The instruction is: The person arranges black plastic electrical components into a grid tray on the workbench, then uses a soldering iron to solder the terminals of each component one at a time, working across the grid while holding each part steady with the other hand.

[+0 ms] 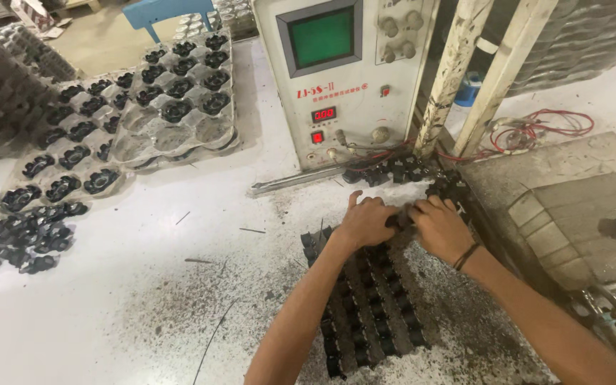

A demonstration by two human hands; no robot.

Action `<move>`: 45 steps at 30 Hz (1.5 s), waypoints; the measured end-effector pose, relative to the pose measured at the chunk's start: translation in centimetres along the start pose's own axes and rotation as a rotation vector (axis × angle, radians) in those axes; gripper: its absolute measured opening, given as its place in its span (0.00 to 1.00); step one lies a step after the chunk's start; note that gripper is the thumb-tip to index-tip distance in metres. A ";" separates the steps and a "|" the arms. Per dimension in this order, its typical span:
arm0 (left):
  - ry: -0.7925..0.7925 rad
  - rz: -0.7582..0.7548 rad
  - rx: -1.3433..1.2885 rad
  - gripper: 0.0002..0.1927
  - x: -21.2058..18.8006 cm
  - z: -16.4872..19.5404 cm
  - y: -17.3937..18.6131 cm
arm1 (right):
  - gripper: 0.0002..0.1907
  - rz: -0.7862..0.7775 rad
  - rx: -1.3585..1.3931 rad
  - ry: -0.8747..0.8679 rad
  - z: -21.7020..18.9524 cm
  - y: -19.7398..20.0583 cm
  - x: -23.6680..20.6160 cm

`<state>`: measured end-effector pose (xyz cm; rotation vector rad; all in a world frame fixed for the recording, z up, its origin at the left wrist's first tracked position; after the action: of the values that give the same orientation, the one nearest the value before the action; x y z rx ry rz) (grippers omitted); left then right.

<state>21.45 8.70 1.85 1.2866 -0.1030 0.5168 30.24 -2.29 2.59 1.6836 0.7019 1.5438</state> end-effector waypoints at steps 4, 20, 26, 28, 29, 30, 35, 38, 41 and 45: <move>0.018 -0.038 -0.022 0.25 0.0 -0.1 -0.1 | 0.20 -0.097 0.107 -0.007 0.3 0.4 -2.8; 0.028 -0.015 -0.059 0.21 -0.1 1.0 0.9 | 0.10 0.121 0.218 -0.147 -2.3 1.6 -3.2; 0.031 -0.192 -0.034 0.34 -0.3 1.6 1.0 | 0.08 0.134 0.003 -0.166 -1.3 4.2 -5.1; 0.038 -0.233 -0.012 0.38 -0.4 1.9 1.0 | 0.19 0.065 -0.157 -0.181 -0.3 5.0 -6.8; 0.044 -0.227 -0.005 0.37 -0.4 2.0 1.0 | 0.26 0.030 -0.239 -0.182 0.2 5.2 -7.6; 0.048 -0.221 0.002 0.37 -0.4 2.1 1.0 | 0.26 -0.018 -0.177 -0.210 0.3 5.0 -8.1; 0.069 -0.201 -0.010 0.37 -0.6 2.2 0.6 | 0.22 -0.195 0.246 -0.426 0.3 3.1 -8.8; 0.066 -0.165 -0.009 0.37 -0.6 1.9 0.4 | 0.17 -0.089 0.385 -0.497 -0.2 2.9 -8.1; 0.079 -0.182 -0.011 0.35 -0.7 1.7 0.0 | 0.27 -0.029 0.213 -0.271 -0.8 3.3 -7.9; 0.114 -0.196 -0.015 0.34 -0.7 1.2 -0.8 | 0.18 -0.061 0.190 -0.063 -0.9 3.0 -8.2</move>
<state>21.43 7.26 1.29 1.2346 0.1129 0.4186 28.02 -10.48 0.19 1.8238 0.8816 1.4125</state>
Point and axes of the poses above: each hand's wrist, its own x-axis towards the middle knuckle, its own y-axis out of the back of the hand, z = x × y, the point moved 5 cm from there along x, towards the middle knuckle, and after that the axes turned 15 degrees about z, right-handed, at the moved point
